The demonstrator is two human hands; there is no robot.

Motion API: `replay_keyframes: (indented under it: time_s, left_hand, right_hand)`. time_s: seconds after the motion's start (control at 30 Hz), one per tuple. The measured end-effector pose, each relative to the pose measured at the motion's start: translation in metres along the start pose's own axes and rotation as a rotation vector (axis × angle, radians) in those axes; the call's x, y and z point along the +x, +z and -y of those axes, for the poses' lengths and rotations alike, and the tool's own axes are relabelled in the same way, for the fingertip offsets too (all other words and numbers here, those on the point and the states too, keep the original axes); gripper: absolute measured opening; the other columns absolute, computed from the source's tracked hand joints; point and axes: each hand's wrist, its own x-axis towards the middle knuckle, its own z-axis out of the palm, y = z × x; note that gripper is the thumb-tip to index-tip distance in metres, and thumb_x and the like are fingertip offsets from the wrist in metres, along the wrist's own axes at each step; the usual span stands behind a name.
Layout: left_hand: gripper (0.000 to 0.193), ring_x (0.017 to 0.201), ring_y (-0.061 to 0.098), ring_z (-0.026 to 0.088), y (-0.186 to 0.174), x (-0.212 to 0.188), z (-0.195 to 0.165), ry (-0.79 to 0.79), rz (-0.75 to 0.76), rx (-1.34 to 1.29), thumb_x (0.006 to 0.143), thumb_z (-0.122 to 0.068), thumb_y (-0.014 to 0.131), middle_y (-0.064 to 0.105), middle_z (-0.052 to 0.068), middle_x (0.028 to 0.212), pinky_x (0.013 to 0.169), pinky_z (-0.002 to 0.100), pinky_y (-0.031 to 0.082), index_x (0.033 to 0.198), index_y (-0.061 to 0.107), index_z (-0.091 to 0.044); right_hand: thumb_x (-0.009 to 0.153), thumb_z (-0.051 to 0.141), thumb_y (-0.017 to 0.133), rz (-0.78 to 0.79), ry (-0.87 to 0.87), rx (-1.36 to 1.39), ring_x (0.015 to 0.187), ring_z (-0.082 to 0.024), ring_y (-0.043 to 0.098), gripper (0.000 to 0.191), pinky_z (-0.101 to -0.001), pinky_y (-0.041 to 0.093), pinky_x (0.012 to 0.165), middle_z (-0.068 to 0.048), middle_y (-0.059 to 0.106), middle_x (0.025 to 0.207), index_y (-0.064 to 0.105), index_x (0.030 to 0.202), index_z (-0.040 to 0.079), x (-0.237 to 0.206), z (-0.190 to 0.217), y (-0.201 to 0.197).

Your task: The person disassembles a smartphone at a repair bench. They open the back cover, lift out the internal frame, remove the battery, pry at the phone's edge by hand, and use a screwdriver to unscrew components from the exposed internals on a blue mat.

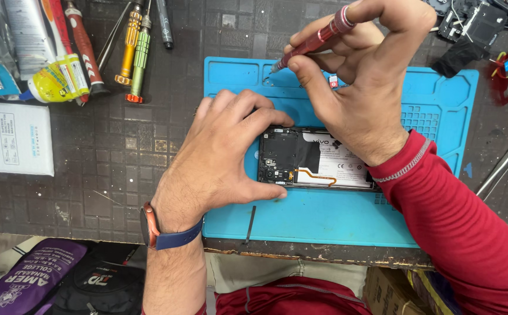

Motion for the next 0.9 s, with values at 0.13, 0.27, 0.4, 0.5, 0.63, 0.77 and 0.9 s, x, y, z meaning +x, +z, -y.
replay_keyframes:
  time_s: [0.13,0.27,0.4,0.5,0.63,0.77,0.9]
  left_hand:
    - [0.087,0.115,0.052,0.031,0.001,-0.001,0.0,0.006,-0.009,0.008,0.046,-0.041,0.097,0.059,0.007,0.123,0.101,0.046,0.039,0.122,0.065,-0.015]
    - [0.086,0.115,0.052,0.031,0.001,0.0,0.0,0.006,-0.005,0.019,0.047,-0.042,0.096,0.06,0.006,0.123,0.101,0.046,0.04,0.122,0.066,-0.015]
    - [0.087,0.114,0.053,0.031,-0.004,-0.003,-0.001,0.039,-0.027,-0.033,0.054,-0.055,0.096,0.06,0.008,0.121,0.101,0.045,0.04,0.124,0.065,-0.012]
    - [0.08,0.116,0.055,0.029,-0.004,-0.003,-0.003,0.012,-0.085,-0.059,0.063,-0.053,0.094,0.061,0.006,0.122,0.104,0.043,0.042,0.124,0.064,-0.011]
    - [0.073,0.11,0.056,0.027,0.0,-0.001,-0.006,0.015,-0.048,0.002,0.062,-0.049,0.094,0.062,0.004,0.116,0.097,0.043,0.041,0.119,0.067,-0.014]
    - [0.076,0.109,0.055,0.027,0.003,0.0,-0.008,0.029,-0.024,0.031,0.056,-0.046,0.096,0.061,0.004,0.115,0.093,0.043,0.038,0.119,0.067,-0.015]
    - [0.08,0.11,0.055,0.028,0.004,0.001,-0.01,0.028,-0.013,0.054,0.051,-0.043,0.096,0.061,0.004,0.115,0.094,0.043,0.037,0.12,0.067,-0.015]
  right_hand:
    - [0.111,-0.025,0.06,0.019,-0.025,-0.005,0.113,-0.024,0.071,0.058,-0.0326,0.063,0.099,-0.02,0.055,0.125,0.015,0.131,0.007,0.003,-0.001,0.001]
    - [0.113,-0.022,0.063,0.023,-0.038,-0.018,0.111,-0.023,0.07,0.058,-0.0327,0.063,0.097,-0.019,0.055,0.123,0.016,0.13,0.007,0.003,-0.001,0.0]
    - [0.11,-0.027,0.06,-0.001,0.014,-0.049,0.109,-0.03,0.067,0.052,-0.0405,0.064,0.098,-0.023,0.053,0.12,0.023,0.131,0.004,-0.008,0.003,-0.01]
    - [0.115,-0.02,0.055,-0.126,0.078,-0.002,0.113,-0.022,0.064,0.046,-0.0357,0.06,0.103,-0.014,0.053,0.126,0.025,0.14,0.006,-0.028,0.016,-0.029]
    - [0.117,-0.011,0.056,-0.405,0.463,0.141,0.107,-0.02,0.068,0.028,-0.0356,0.058,0.101,-0.013,0.058,0.119,0.039,0.139,-0.003,-0.076,0.047,-0.062]
    - [0.117,-0.007,0.057,-0.601,0.603,0.27,0.102,-0.022,0.07,0.044,-0.0366,0.061,0.097,-0.013,0.059,0.115,0.029,0.15,0.003,-0.132,0.071,-0.071]
    - [0.115,-0.006,0.057,-0.704,0.685,0.342,0.101,-0.024,0.071,0.057,-0.0395,0.062,0.097,-0.013,0.059,0.114,0.021,0.156,0.008,-0.165,0.078,-0.064]
